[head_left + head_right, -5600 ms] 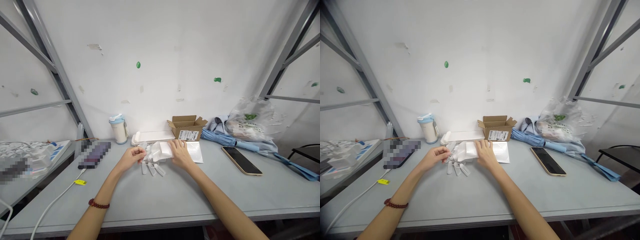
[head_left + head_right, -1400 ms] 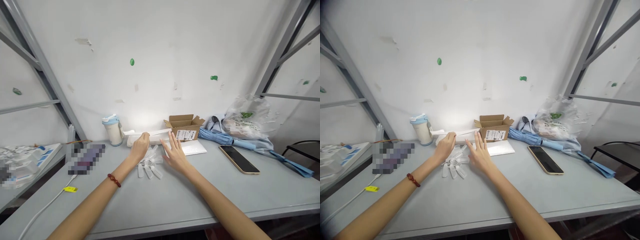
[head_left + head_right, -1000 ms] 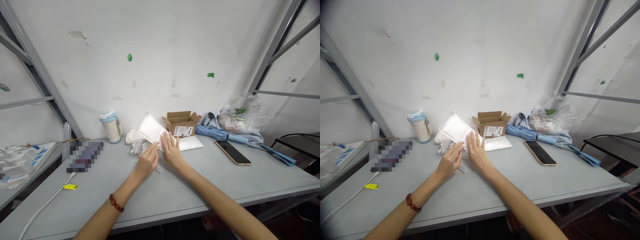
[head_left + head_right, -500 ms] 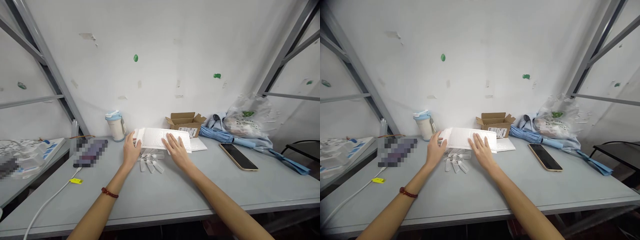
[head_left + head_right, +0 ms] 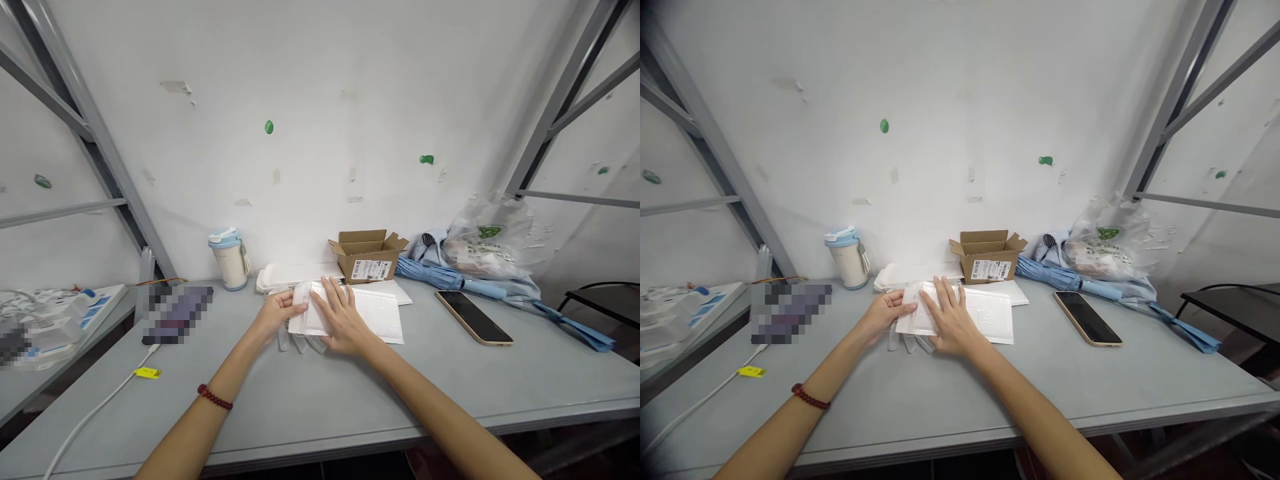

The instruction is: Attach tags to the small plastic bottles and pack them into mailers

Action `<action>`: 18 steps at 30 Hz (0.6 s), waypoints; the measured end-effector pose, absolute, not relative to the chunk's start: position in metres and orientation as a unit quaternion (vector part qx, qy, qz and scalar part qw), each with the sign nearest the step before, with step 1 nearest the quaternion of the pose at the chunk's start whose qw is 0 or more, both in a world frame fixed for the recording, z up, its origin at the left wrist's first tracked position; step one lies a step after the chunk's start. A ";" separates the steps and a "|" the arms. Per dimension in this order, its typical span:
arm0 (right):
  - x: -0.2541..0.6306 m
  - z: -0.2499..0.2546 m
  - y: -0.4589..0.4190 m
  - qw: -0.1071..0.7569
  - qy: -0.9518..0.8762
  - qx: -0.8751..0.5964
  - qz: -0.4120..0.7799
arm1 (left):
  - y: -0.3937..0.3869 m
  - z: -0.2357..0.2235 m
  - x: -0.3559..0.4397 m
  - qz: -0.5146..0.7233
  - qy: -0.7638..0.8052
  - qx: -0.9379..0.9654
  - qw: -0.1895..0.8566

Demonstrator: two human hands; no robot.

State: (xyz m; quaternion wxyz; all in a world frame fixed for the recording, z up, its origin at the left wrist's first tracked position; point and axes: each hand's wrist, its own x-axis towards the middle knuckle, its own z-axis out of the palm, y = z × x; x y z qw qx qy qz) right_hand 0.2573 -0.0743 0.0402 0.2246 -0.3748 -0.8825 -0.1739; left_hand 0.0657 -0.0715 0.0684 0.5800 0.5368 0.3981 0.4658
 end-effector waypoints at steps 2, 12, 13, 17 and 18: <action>0.258 0.041 -0.075 0.225 -0.883 -0.377 -0.168 | -0.074 0.067 0.070 0.443 0.403 0.561 0.571; 0.277 0.046 -0.059 0.257 -0.846 -0.423 -0.197 | -0.070 0.073 0.056 0.440 0.491 0.645 0.386; 0.280 0.046 -0.056 0.263 -0.838 -0.435 -0.200 | -0.070 0.075 0.052 0.427 0.491 0.670 0.357; 0.291 0.045 -0.048 0.265 -0.822 -0.462 -0.199 | -0.072 0.081 0.039 0.297 0.479 0.768 0.306; 0.292 0.044 -0.047 0.261 -0.824 -0.464 -0.195 | -0.073 0.082 0.037 0.264 0.474 0.781 0.309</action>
